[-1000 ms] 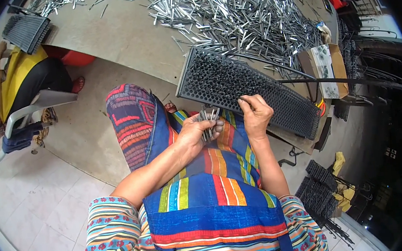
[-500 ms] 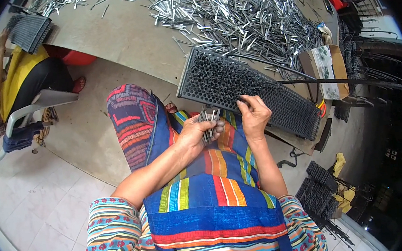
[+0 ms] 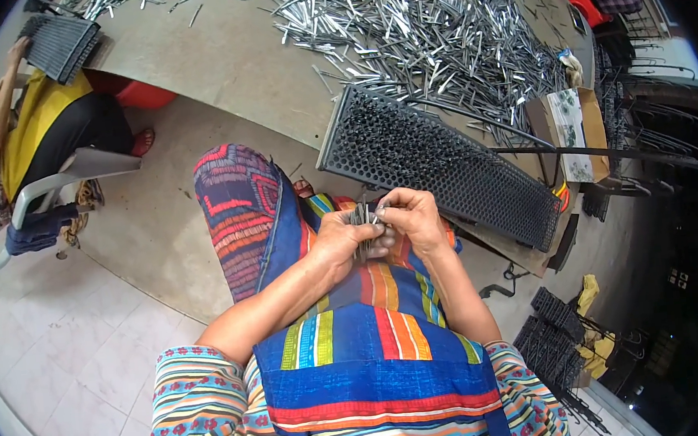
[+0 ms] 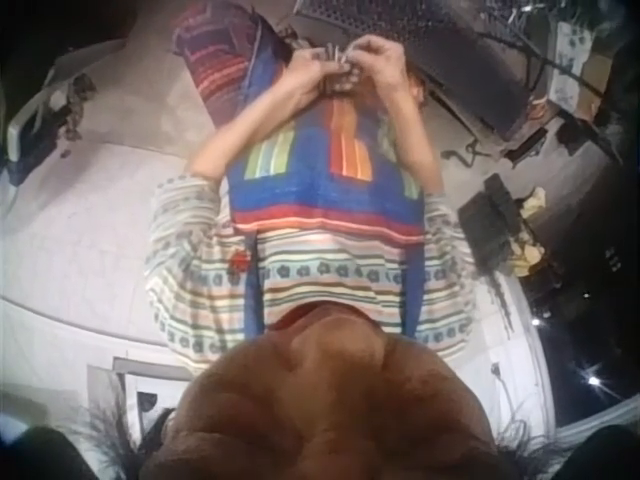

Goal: Inserting small metal pins into a perforated grid plate.

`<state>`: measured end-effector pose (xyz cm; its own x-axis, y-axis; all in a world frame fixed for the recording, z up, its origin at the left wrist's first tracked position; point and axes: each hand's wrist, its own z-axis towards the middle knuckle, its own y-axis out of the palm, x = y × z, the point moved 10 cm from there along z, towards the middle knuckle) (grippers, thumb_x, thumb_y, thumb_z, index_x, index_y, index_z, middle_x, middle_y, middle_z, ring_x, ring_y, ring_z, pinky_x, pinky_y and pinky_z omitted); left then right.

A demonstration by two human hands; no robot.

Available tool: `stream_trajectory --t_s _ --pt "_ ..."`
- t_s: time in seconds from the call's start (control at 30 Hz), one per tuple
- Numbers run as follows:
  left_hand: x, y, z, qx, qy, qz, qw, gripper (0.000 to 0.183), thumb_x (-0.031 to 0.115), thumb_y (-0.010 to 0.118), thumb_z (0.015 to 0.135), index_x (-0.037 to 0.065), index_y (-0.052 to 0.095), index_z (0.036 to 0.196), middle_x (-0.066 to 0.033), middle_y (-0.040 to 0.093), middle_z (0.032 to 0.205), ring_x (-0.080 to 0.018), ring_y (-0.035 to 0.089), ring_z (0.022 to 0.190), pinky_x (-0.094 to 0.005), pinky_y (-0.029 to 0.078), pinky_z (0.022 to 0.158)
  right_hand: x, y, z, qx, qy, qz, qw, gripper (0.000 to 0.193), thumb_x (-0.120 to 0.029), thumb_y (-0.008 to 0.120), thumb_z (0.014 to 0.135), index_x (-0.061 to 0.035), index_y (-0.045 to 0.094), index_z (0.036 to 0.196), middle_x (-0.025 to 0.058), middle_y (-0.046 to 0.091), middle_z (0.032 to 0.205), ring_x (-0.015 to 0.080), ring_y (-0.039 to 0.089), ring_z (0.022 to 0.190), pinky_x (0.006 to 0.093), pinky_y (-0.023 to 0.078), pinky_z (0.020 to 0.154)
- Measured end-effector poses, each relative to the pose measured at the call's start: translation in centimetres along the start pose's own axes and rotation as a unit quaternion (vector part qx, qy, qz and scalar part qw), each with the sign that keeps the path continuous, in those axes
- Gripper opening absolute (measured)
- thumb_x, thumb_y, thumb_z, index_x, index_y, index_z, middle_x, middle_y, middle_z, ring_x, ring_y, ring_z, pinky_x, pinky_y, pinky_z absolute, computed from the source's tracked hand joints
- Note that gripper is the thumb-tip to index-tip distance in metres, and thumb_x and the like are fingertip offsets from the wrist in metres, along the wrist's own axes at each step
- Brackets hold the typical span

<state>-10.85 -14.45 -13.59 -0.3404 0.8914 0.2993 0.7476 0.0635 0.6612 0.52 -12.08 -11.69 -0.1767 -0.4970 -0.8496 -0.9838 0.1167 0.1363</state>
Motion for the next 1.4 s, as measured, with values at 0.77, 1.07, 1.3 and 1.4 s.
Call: stream_trajectory --t_s 0.77,1.07,1.3,1.4 --pt "2.6 -4.0 -3.4 0.081 0.133 0.175 0.972 0.023 -0.006 0.048 0.084 0.001 0.057 0.104 -0.0058 0.065 0.079 -0.0094 0.057 0.063 -0.023 0.042 0.054 -10.5 4.7 1.7 0.132 -0.396 -0.244 0.875 0.008 0.005 0.067 0.078 0.0023 0.067 0.086 0.0027 0.059 0.075 0.0061 0.048 0.061 0.0215 0.038 0.054" --pt "2.8 -4.8 -2.1 0.105 0.106 0.039 0.988 0.017 -0.005 0.052 0.087 0.0 0.062 0.1 -0.0079 0.067 0.085 -0.013 0.063 0.068 -0.025 0.052 0.058 -10.0 6.6 2.3 0.13 -0.37 -0.359 0.847 0.012 0.004 0.069 0.074 0.0004 0.07 0.086 0.0065 0.061 0.071 0.012 0.054 0.056 0.0253 0.042 0.052" --pt "3.5 -4.6 -1.9 0.107 0.106 -0.013 0.989 0.017 -0.007 0.053 0.087 -0.001 0.061 0.1 -0.0099 0.067 0.086 -0.0149 0.064 0.069 -0.026 0.054 0.061 -10.0 7.2 2.1 0.119 -0.411 -0.396 0.812 0.012 0.003 0.068 0.075 0.0005 0.07 0.086 0.0086 0.064 0.074 0.0143 0.059 0.059 0.0258 0.045 0.055" --pt "4.0 -4.8 -1.8 0.106 0.127 -0.049 0.985 0.018 -0.007 0.053 0.087 -0.002 0.061 0.102 -0.0104 0.067 0.086 -0.0157 0.065 0.07 -0.0263 0.055 0.061 -10.1 7.0 1.5 0.135 -0.404 -0.415 0.804 0.013 0.001 0.069 0.075 0.0006 0.071 0.088 0.007 0.064 0.072 0.0113 0.06 0.061 0.0261 0.046 0.055"
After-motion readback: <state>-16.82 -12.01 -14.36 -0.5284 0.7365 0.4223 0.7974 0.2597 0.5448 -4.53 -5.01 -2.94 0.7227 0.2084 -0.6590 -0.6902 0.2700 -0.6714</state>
